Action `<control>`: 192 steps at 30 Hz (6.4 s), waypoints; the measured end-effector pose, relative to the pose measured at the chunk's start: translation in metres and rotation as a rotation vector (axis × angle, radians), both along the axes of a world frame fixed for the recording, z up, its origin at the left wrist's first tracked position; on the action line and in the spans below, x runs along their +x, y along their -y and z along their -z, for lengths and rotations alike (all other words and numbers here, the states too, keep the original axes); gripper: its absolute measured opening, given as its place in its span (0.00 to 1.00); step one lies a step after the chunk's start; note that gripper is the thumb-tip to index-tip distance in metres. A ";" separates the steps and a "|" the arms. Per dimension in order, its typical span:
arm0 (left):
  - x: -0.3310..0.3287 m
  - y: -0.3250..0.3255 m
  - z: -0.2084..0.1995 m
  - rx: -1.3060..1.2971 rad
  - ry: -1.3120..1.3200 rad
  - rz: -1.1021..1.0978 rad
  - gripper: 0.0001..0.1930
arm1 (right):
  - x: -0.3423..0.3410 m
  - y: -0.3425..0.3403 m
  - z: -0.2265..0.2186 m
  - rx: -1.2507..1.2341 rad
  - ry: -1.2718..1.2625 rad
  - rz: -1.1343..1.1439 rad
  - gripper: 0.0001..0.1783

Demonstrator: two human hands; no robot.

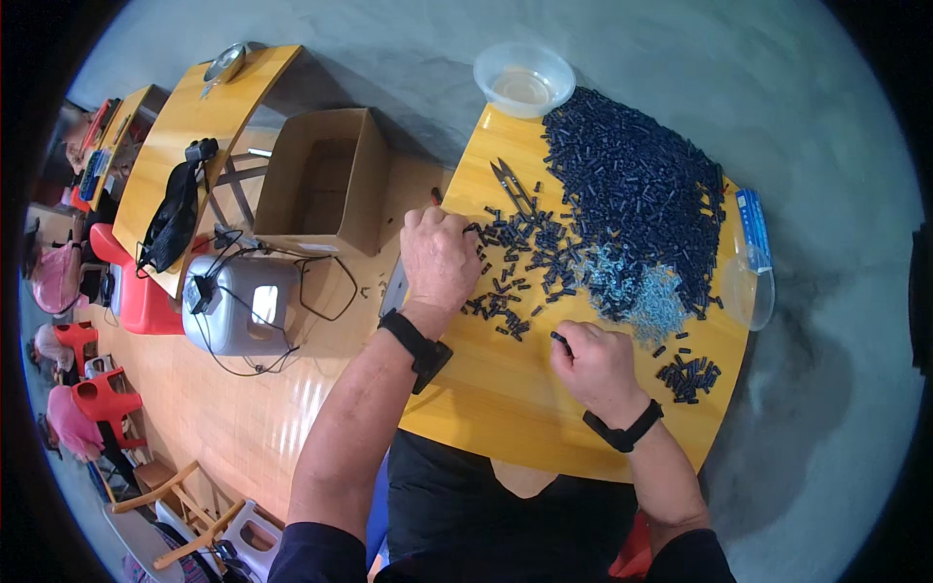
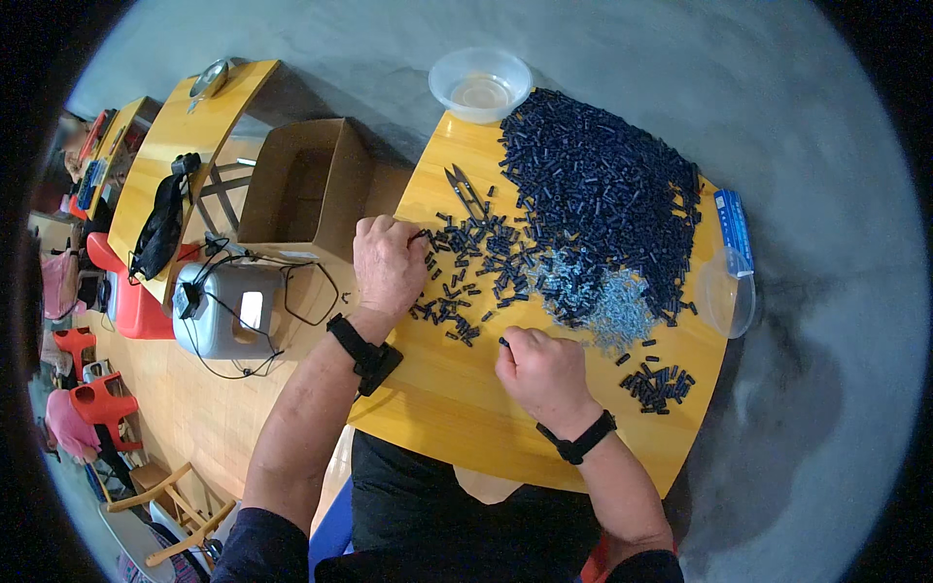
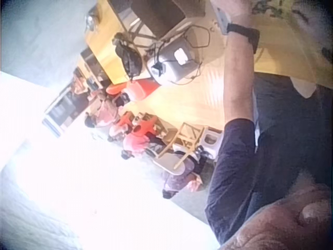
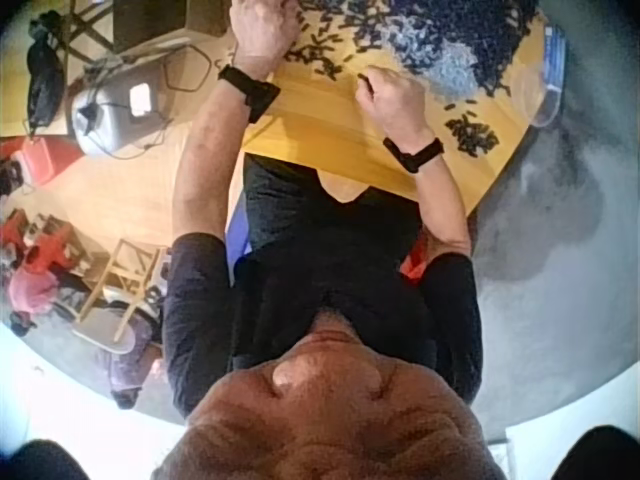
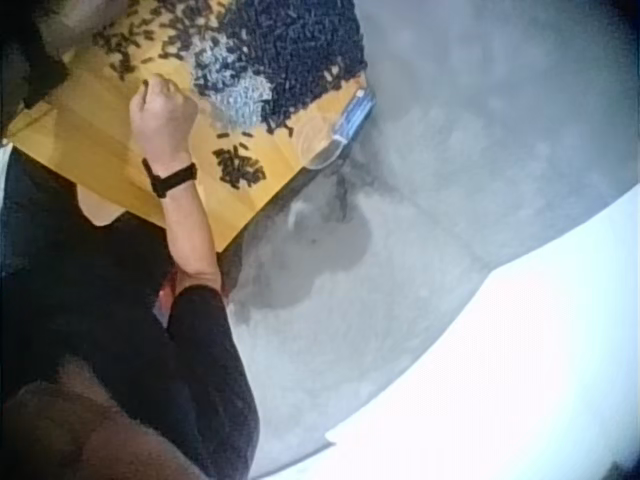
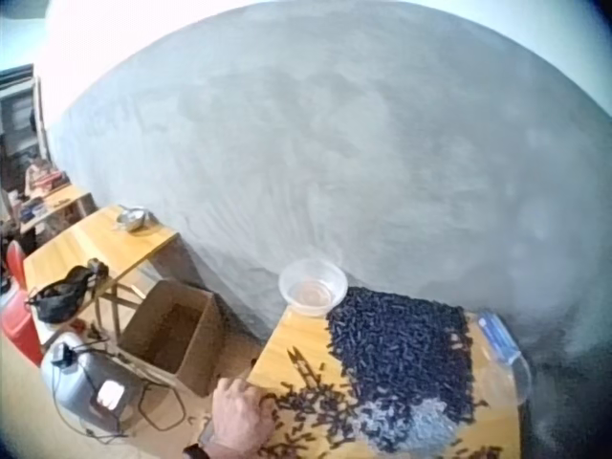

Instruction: Manually assembling small blue plastic inserts into black plastic housings at a workstation.

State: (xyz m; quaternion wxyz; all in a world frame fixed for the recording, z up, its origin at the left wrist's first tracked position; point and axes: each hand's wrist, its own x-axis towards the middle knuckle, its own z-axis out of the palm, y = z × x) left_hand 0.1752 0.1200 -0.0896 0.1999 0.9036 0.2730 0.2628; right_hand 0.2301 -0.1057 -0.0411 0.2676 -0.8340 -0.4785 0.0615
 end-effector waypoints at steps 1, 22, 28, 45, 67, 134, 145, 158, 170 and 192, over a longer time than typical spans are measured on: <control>-0.001 0.000 0.003 0.013 0.010 -0.001 0.05 | 0.000 0.002 0.002 -0.036 0.035 -0.008 0.05; -0.030 0.019 -0.014 -0.261 0.022 0.401 0.07 | 0.008 0.004 0.016 -0.060 0.061 0.044 0.05; -0.030 0.038 -0.031 -0.154 0.053 0.555 0.09 | 0.007 0.004 0.015 -0.031 0.046 0.091 0.04; -0.030 0.056 -0.027 -0.116 0.086 0.579 0.24 | 0.005 0.012 0.013 -0.093 -0.006 0.173 0.04; -0.009 -0.021 0.005 -0.617 0.122 0.288 0.25 | 0.008 0.011 0.019 -0.045 -0.027 0.180 0.05; -0.168 0.160 -0.039 -1.437 0.119 0.139 0.06 | -0.012 0.093 0.009 0.096 -0.045 0.312 0.06; -0.166 0.154 -0.038 -1.424 0.193 0.253 0.06 | 0.007 0.078 0.022 -0.126 0.056 0.294 0.09; -0.163 0.160 -0.079 -1.430 0.295 0.336 0.08 | -0.051 0.079 -0.038 0.358 -0.983 0.317 0.05; -0.180 0.176 -0.099 -1.453 0.338 0.379 0.08 | -0.099 0.091 -0.091 0.524 -1.394 0.098 0.09; -0.182 0.185 -0.134 -1.447 0.333 0.416 0.07 | -0.119 0.101 -0.097 0.671 -1.473 0.112 0.07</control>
